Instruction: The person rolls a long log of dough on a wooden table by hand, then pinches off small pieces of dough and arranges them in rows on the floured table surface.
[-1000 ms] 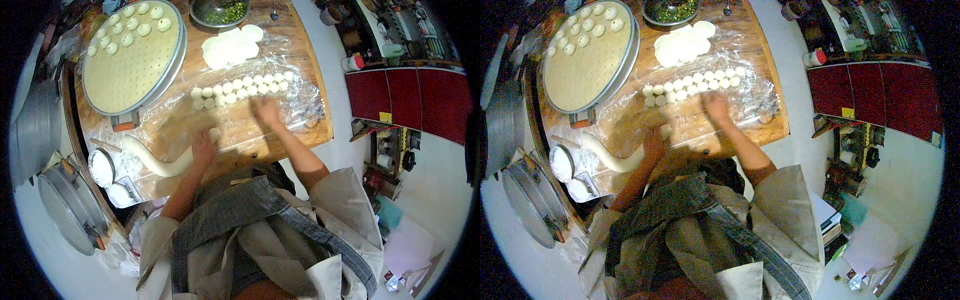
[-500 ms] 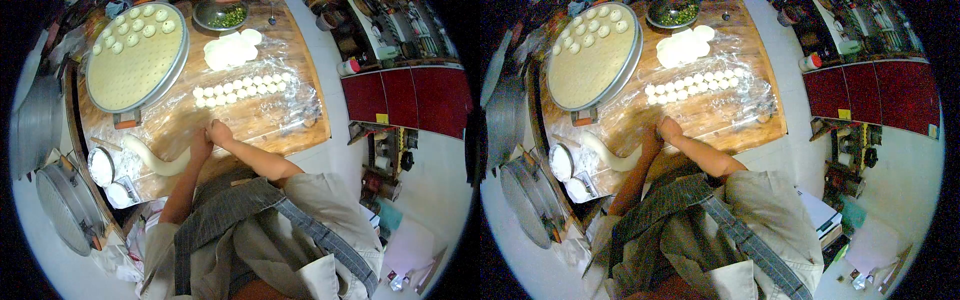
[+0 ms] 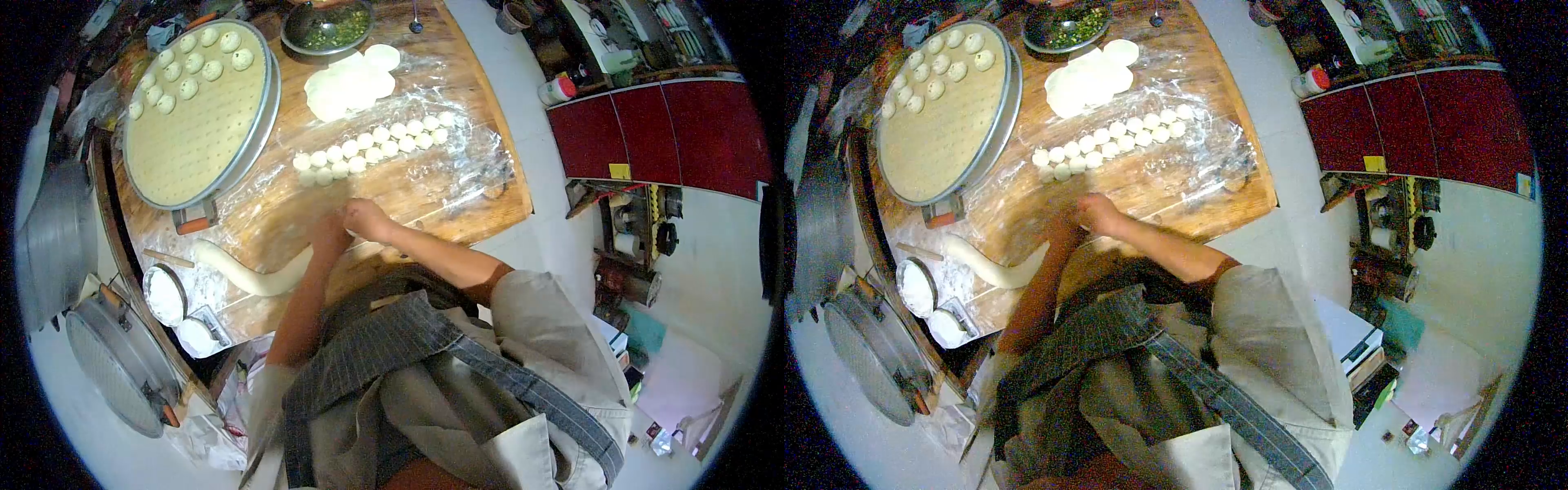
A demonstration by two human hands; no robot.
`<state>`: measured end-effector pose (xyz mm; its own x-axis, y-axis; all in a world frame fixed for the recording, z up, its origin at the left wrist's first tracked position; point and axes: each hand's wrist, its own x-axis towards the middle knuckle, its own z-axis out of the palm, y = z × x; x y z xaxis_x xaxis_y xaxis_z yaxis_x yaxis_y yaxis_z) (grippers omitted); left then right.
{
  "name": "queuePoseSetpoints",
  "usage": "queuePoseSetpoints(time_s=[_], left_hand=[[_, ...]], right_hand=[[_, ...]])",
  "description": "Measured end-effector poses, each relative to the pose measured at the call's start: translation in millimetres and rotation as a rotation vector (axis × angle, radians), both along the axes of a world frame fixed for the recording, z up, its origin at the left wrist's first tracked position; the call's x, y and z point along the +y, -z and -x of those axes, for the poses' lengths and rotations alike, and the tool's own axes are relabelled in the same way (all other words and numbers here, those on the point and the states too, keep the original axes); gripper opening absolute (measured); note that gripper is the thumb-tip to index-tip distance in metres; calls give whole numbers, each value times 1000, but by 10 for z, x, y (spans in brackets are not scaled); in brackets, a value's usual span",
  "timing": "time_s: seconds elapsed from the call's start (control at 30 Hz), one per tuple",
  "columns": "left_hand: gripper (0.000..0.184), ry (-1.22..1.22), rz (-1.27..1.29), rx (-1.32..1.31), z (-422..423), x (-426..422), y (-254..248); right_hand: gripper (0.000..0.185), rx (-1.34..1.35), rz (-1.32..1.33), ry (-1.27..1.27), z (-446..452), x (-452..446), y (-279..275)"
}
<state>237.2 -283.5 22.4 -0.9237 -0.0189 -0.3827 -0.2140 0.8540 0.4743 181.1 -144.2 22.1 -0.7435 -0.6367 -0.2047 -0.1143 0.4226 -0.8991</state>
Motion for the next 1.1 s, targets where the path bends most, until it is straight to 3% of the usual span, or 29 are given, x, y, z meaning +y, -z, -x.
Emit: queuePoseSetpoints(time_s=[0.07,0.17,0.23,0.3,0.33,0.37,0.43,0.5,0.53,0.57,0.63,0.67,0.7,0.8,0.87,0.9,0.93,0.97,1.0,1.03,1.07,1.1], left_hand=[[34,-60,193,-142,50,80,176],[42,-31,-53,-5,27,103,-70],[48,57,-15,-118,-3,133,-260],[53,147,25,-237,-128,131,-250],[57,155,-11,-99,-230,131,-153],[60,157,-45,44,-291,121,-44],[61,148,-77,55,-332,85,0],[61,105,-107,61,-438,-46,92],[58,83,-134,125,-476,19,185],[54,62,-157,192,-568,-28,281],[43,-15,-170,85,-771,-434,411],[38,-66,-188,110,-730,-385,183],[33,-221,-155,134,-1037,-625,-129],[28,-383,-12,151,-1621,-1350,-241],[25,-756,2,247,-1946,-1810,-142],[25,-910,2,321,-2417,-2211,-49],[24,-960,146,410,-2672,-2491,39],[24,-1162,112,307,-2653,-2667,-363],[23,-1181,284,432,-3009,-3050,-363],[23,-1277,220,460,-3028,-3105,-226],[23,-1266,381,448,-3007,-3028,-335],[23,-1277,424,403,-3734,-3724,-280]], right_hand=[[15,-463,-125,1,243,269,-598],[16,-455,-105,486,766,1000,-301],[19,-467,-21,788,1172,1463,-132],[28,222,-407,551,1579,2064,604],[30,-329,17,1008,1654,1979,225],[30,-335,19,999,1731,1953,258],[36,29,-348,954,1958,1936,359],[42,155,-653,767,2013,1790,214],[44,257,-819,551,2210,2301,984],[40,319,-1021,618,2292,2927,1597],[44,435,-1133,9,2153,2102,586],[45,807,-1003,18,2187,3052,1210],[41,733,-959,13,2321,2750,1248],[35,451,-839,412,1939,3010,864],[40,189,-563,769,1725,2947,643],[40,195,-555,734,1585,2594,529],[35,1,-438,710,1488,2497,420],[30,-191,-319,681,1385,2379,345],[30,-188,-319,661,1213,2013,303],[28,-206,-307,577,1405,1972,286],[26,-224,-294,492,1459,1870,289],[27,-316,-235,433,680,1234,460]])
